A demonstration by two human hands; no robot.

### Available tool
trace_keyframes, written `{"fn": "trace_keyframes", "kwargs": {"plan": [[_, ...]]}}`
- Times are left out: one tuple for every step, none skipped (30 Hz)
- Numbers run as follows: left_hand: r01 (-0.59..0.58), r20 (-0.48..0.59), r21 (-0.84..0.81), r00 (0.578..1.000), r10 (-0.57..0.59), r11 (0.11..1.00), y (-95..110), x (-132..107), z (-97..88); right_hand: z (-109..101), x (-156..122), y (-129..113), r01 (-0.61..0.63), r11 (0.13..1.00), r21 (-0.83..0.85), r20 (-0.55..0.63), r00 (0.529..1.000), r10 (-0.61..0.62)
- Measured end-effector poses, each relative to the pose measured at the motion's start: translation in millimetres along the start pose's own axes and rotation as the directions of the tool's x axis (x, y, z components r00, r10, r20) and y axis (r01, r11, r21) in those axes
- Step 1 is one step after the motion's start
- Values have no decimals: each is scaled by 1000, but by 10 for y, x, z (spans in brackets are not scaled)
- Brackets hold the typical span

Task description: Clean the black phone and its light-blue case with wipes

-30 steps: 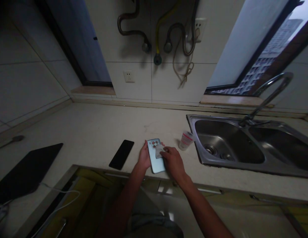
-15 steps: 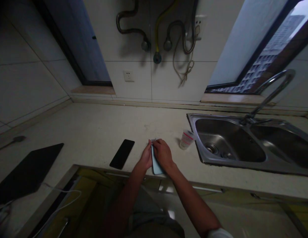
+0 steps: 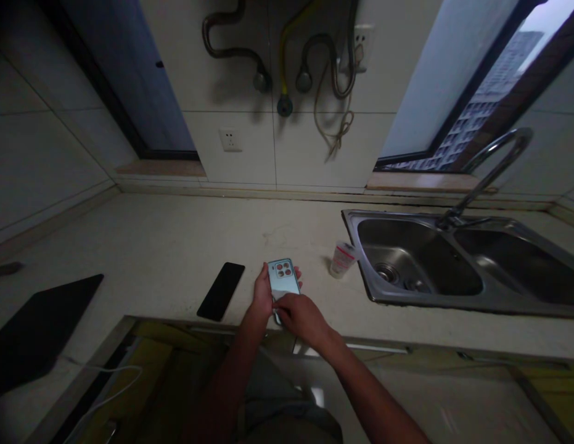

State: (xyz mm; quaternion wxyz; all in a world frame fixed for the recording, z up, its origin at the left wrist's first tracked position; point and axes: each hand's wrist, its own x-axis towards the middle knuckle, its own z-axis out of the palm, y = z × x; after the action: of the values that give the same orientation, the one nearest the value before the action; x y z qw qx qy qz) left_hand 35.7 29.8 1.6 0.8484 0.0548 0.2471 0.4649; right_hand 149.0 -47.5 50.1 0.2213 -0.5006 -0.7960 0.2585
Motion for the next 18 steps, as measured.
{"fn": "trace_keyframes", "kwargs": {"plan": [[-7, 11, -5, 1000, 7, 1000, 6, 2, -18, -27, -53, -14, 12, 1000, -5, 32, 999, -12], [-10, 22, -11, 1000, 10, 1000, 9, 5, -36, -58, -96, -25, 31, 999, -15, 59, 998, -30], [-9, 33, -16, 999, 10, 1000, 10, 8, -52, -91, -127, -32, 54, 998, -33, 80, 995, -51], [-8, 42, -20, 999, 9, 1000, 10, 11, -64, -124, -146, -36, 81, 995, -59, 102, 992, -75], [-6, 45, -22, 999, 7, 1000, 10, 13, -71, -157, -152, -35, 106, 990, -94, 124, 988, -94], [-8, 45, -23, 999, 9, 1000, 11, 11, -73, -188, -150, -31, 124, 983, -137, 151, 983, -103], [-8, 45, -22, 999, 9, 1000, 13, 7, -70, -218, -141, -22, 136, 974, -183, 181, 978, -103], [-2, 46, -19, 999, 3, 1000, 16, 0, -62, -247, -129, -9, 147, 962, -232, 211, 973, -97], [6, 50, -13, 999, -5, 1000, 20, -10, -50, -274, -117, 7, 156, 947, -280, 241, 967, -88], [16, 53, -6, 998, -16, 1000, 24, -20, -36, -300, -109, 27, 164, 932, -324, 267, 961, -76], [27, 54, 1, 998, -27, 1000, 27, -31, -22, -325, -104, 49, 173, 917, -359, 289, 955, -67], [33, 53, 7, 998, -33, 999, 29, -41, -7, -350, -105, 73, 183, 905, -384, 307, 950, -62], [35, 48, 11, 998, -36, 999, 30, -48, 5, -373, -110, 97, 192, 896, -399, 317, 946, -61], [31, 44, 12, 999, -32, 999, 30, -54, 16, -393, -119, 119, 198, 892, -406, 321, 945, -63], [26, 40, 11, 999, -27, 1000, 29, -57, 24, -410, -131, 139, 202, 892, -405, 320, 945, -69], [21, 39, 10, 999, -21, 1000, 29, -58, 29, -422, -144, 156, 205, 893, -402, 314, 946, -76], [16, 39, 11, 999, -16, 1000, 30, -58, 32, -427, -157, 169, 201, 894, -399, 301, 950, -80], [12, 39, 12, 999, -12, 1000, 32, -56, 31, -422, -169, 180, 193, 897, -398, 284, 955, -79]]}}
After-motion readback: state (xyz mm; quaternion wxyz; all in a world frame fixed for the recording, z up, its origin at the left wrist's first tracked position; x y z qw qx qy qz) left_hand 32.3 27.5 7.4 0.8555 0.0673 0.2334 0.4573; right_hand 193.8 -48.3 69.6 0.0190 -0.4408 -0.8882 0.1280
